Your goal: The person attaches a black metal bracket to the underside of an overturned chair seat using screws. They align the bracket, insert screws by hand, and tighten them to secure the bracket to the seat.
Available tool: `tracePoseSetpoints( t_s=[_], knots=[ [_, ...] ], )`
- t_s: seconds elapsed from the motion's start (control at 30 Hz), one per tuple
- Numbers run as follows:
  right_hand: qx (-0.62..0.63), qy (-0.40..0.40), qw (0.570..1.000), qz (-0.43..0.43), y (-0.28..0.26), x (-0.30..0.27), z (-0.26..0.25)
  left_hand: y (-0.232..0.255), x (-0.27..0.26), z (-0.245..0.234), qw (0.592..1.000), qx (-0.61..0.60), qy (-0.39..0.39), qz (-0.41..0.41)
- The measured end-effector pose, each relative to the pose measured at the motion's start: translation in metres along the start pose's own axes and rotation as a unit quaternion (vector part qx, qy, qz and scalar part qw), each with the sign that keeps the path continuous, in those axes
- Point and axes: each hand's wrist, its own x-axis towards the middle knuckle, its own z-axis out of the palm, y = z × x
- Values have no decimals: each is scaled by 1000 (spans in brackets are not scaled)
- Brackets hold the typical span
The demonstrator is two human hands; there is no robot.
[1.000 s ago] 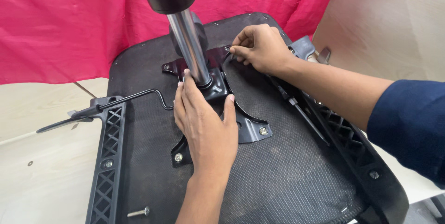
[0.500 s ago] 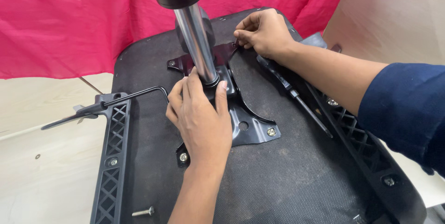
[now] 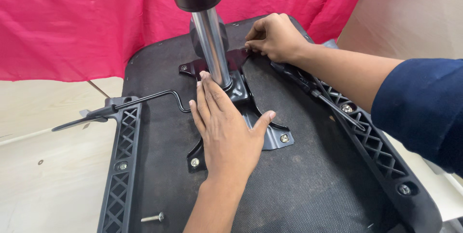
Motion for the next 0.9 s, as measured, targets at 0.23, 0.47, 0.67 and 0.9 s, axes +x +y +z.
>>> tracePoseSetpoints(
  t_s=[0.23,0.47,0.67,0.9],
  knots=[
    [-71,8,992,-108,-1,-1,-1,0,-1,1,1000,7,0,-1],
    [-96,-6,993,-67,-2,0,1,-3,-2,-1,1000,-3,10,4],
    [-140,19,990,-28,-16,-1,7,-7,-5,1,999,-10,37,23],
    [-175,42,984,-10,-26,-3,14,-10,-6,2,998,-28,49,28]
  ],
)
